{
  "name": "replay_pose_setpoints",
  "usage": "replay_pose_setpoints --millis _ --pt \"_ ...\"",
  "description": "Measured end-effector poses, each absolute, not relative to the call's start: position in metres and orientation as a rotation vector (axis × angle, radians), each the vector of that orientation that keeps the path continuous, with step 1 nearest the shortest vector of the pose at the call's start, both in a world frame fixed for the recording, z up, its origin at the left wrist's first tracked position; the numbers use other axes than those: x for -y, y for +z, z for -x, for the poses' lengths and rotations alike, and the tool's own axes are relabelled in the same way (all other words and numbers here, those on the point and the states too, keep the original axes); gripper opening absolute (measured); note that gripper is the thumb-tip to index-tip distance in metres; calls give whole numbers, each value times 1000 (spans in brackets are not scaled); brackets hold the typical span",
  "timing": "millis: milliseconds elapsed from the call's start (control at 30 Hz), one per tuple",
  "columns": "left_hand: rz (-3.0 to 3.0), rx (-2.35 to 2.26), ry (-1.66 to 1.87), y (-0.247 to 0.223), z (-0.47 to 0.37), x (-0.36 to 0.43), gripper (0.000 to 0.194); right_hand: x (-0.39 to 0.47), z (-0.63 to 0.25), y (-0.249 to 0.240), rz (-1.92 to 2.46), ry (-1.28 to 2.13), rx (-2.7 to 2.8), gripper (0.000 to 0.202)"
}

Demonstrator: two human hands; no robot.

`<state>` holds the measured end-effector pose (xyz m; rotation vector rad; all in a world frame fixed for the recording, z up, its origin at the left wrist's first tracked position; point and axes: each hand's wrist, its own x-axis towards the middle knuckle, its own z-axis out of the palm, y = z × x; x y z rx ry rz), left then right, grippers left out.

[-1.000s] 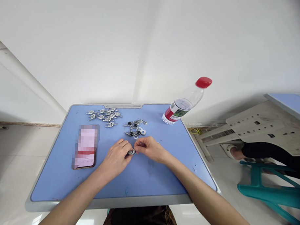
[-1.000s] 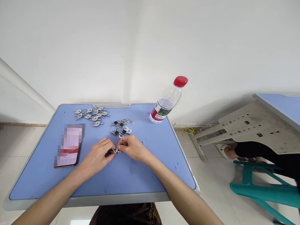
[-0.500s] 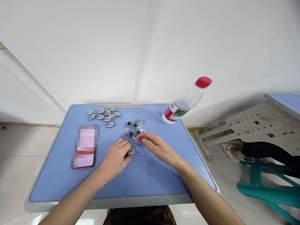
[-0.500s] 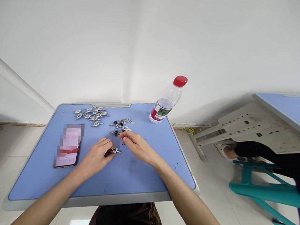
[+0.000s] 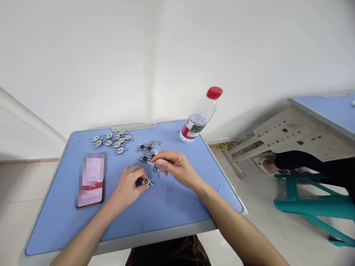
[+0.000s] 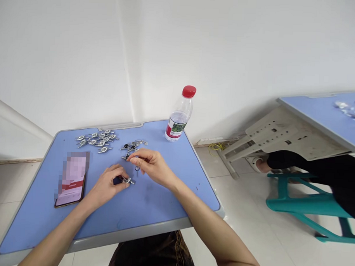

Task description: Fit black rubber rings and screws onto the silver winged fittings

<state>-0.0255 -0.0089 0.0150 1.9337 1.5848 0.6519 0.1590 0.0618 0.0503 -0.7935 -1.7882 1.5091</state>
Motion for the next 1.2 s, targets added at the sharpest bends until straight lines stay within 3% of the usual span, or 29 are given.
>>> replay_pose_setpoints --millis 833,1000,1200 --pt "-1881 -1599 635 15 24 7 7 -57 -153 46 585 1148 2207 26" --pt "-1872 -1592 650 13 24 8 14 -55 -152 47 397 1043 2302 22" --pt "-1828 -1630 632 14 23 9 8 -54 -154 54 233 921 2421 26"
